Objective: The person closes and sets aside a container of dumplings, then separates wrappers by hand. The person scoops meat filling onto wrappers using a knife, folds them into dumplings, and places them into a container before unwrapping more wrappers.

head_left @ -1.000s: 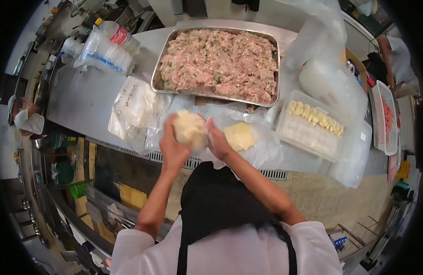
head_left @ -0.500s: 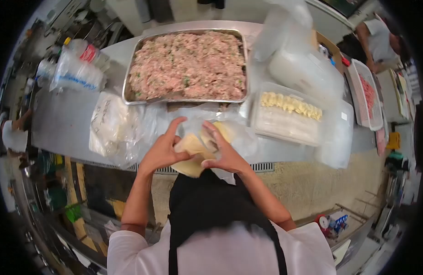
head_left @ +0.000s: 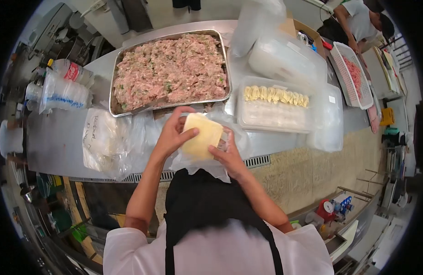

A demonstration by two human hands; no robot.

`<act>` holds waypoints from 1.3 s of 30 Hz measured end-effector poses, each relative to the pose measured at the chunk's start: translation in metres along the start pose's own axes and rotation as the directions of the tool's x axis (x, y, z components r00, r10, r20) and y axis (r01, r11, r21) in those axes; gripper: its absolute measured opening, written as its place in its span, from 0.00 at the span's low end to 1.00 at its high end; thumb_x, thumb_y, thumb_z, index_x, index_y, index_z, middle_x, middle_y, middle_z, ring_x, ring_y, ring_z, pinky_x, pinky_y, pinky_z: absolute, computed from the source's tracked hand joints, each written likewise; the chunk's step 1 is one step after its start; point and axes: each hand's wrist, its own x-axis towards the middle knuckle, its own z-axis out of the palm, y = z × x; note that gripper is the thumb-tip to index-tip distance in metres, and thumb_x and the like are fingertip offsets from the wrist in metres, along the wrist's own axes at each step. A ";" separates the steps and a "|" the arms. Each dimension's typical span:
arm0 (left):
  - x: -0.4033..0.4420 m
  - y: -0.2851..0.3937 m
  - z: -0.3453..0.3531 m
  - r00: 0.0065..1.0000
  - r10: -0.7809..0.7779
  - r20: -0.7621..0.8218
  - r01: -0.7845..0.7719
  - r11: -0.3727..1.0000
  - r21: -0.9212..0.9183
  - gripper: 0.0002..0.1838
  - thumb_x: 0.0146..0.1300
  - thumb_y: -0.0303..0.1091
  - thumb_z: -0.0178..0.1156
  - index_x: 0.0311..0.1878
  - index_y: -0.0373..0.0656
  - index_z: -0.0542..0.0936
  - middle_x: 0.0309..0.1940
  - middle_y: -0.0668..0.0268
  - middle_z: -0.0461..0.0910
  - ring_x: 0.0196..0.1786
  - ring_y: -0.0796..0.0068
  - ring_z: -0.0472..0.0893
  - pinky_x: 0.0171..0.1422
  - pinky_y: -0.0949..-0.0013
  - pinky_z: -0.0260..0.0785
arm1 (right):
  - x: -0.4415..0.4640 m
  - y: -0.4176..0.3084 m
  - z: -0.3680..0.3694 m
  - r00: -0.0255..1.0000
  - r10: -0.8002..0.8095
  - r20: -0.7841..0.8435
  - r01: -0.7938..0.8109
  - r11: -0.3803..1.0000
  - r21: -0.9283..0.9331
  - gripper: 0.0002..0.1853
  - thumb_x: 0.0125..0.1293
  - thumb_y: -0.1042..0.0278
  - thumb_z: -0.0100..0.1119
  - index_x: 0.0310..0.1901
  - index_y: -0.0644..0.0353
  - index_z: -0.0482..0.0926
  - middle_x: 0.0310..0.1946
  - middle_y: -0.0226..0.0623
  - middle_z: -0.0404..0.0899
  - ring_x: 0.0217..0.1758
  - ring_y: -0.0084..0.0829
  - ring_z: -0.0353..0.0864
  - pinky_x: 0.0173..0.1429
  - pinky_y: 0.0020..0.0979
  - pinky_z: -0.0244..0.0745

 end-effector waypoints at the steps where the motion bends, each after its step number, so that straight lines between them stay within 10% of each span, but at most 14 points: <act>1: 0.007 -0.011 -0.006 0.999 -0.040 0.013 0.039 0.998 0.048 0.32 0.61 0.31 0.71 0.68 0.44 0.70 0.50 0.57 0.83 0.54 0.68 0.82 0.55 0.68 0.76 | -0.004 -0.006 -0.007 0.998 0.061 -0.001 -0.061 0.990 -0.125 0.41 0.66 0.65 0.68 0.71 0.57 0.49 0.62 0.49 0.69 0.54 0.37 0.78 0.57 0.36 0.77; 2: 0.007 -0.029 -0.012 0.999 -0.043 -0.003 0.043 0.998 0.045 0.32 0.61 0.31 0.71 0.68 0.44 0.70 0.50 0.57 0.83 0.54 0.68 0.82 0.55 0.68 0.76 | -0.008 0.000 -0.017 0.997 0.073 0.010 -0.071 0.989 -0.129 0.41 0.66 0.65 0.68 0.71 0.57 0.49 0.62 0.49 0.69 0.54 0.37 0.78 0.57 0.36 0.77; 4: 0.008 -0.050 -0.023 0.993 0.102 -0.061 -0.032 0.721 0.692 0.24 0.62 0.33 0.70 0.62 0.42 0.78 0.51 0.58 0.85 0.53 0.67 0.84 0.52 0.65 0.78 | -0.008 0.010 -0.035 0.970 -0.167 -0.179 0.002 0.737 -0.676 0.36 0.63 0.69 0.69 0.69 0.58 0.58 0.55 0.47 0.75 0.48 0.37 0.81 0.50 0.36 0.78; 8: -0.011 -0.071 -0.032 0.971 0.093 -0.220 0.029 0.868 0.495 0.17 0.63 0.31 0.67 0.55 0.40 0.83 0.50 0.56 0.86 0.50 0.64 0.86 0.50 0.65 0.79 | -0.005 0.006 -0.031 0.913 -0.400 -0.079 0.159 0.527 -0.835 0.23 0.60 0.72 0.69 0.57 0.59 0.74 0.45 0.40 0.80 0.40 0.31 0.81 0.43 0.31 0.78; 11: -0.021 -0.058 -0.032 0.963 0.117 -0.242 0.033 0.842 0.539 0.12 0.66 0.27 0.64 0.52 0.37 0.84 0.45 0.61 0.87 0.47 0.72 0.85 0.50 0.69 0.76 | 0.021 -0.002 -0.001 0.842 -0.449 0.299 0.499 0.437 -0.748 0.09 0.54 0.76 0.70 0.38 0.62 0.82 0.38 0.40 0.82 0.37 0.37 0.82 0.39 0.32 0.77; 18: -0.040 0.092 -0.057 0.816 0.540 -0.206 -0.272 0.673 0.688 0.09 0.64 0.25 0.65 0.46 0.35 0.84 0.39 0.60 0.86 0.42 0.72 0.84 0.47 0.70 0.75 | 0.069 0.023 0.036 0.844 -0.342 0.413 0.429 -0.031 -0.903 0.11 0.50 0.65 0.74 0.34 0.59 0.86 0.33 0.45 0.83 0.39 0.47 0.83 0.45 0.45 0.78; 21: -0.019 0.112 -0.090 0.713 0.699 -0.052 -0.344 0.413 0.843 0.09 0.59 0.24 0.67 0.44 0.35 0.84 0.36 0.57 0.84 0.39 0.60 0.84 0.46 0.64 0.75 | 0.071 0.016 0.030 0.931 -0.253 0.263 0.288 0.067 -0.955 0.11 0.52 0.60 0.73 0.32 0.59 0.89 0.31 0.46 0.85 0.37 0.48 0.84 0.43 0.45 0.78; 26: 0.024 0.085 -0.140 0.984 0.129 0.123 -0.138 0.111 0.984 0.07 0.54 0.26 0.67 0.34 0.35 0.80 0.34 0.52 0.82 0.39 0.45 0.81 0.46 0.50 0.73 | 0.071 0.008 0.018 0.957 -0.222 0.185 0.258 0.372 -0.891 0.09 0.57 0.63 0.71 0.33 0.59 0.90 0.32 0.48 0.86 0.35 0.50 0.85 0.43 0.42 0.78; 32: 0.062 0.078 -0.143 0.992 -0.104 0.071 -0.079 -0.071 0.994 0.06 0.52 0.27 0.62 0.33 0.37 0.81 0.38 0.45 0.81 0.45 0.44 0.82 0.47 0.47 0.74 | 0.062 -0.005 0.006 0.956 -0.278 0.098 0.252 0.596 -0.762 0.11 0.66 0.64 0.66 0.39 0.65 0.85 0.41 0.45 0.87 0.41 0.36 0.85 0.49 0.33 0.76; 35: 0.062 0.052 -0.130 0.998 0.010 0.060 -0.060 -0.003 0.998 0.06 0.52 0.26 0.59 0.33 0.36 0.81 0.38 0.45 0.81 0.45 0.45 0.82 0.48 0.46 0.75 | 0.042 -0.030 0.001 0.944 -0.330 0.008 0.284 0.800 -0.528 0.12 0.73 0.63 0.60 0.45 0.65 0.80 0.50 0.40 0.84 0.50 0.31 0.82 0.57 0.32 0.74; 37: 0.066 0.045 -0.132 0.995 0.035 0.091 -0.091 -0.021 0.996 0.06 0.52 0.25 0.59 0.33 0.37 0.81 0.38 0.45 0.81 0.45 0.45 0.82 0.49 0.46 0.74 | 0.031 -0.044 -0.003 0.957 -0.288 -0.006 0.288 0.955 0.065 0.14 0.79 0.59 0.50 0.51 0.62 0.75 0.54 0.40 0.81 0.55 0.30 0.80 0.62 0.34 0.72; 39: 0.065 0.054 -0.137 0.992 0.010 0.130 -0.129 -0.045 0.991 0.07 0.52 0.23 0.56 0.33 0.37 0.81 0.36 0.48 0.81 0.45 0.45 0.82 0.47 0.45 0.74 | 0.028 -0.042 -0.027 0.967 -0.253 0.023 0.239 0.936 0.258 0.15 0.80 0.56 0.47 0.54 0.60 0.73 0.55 0.40 0.80 0.57 0.33 0.80 0.65 0.38 0.72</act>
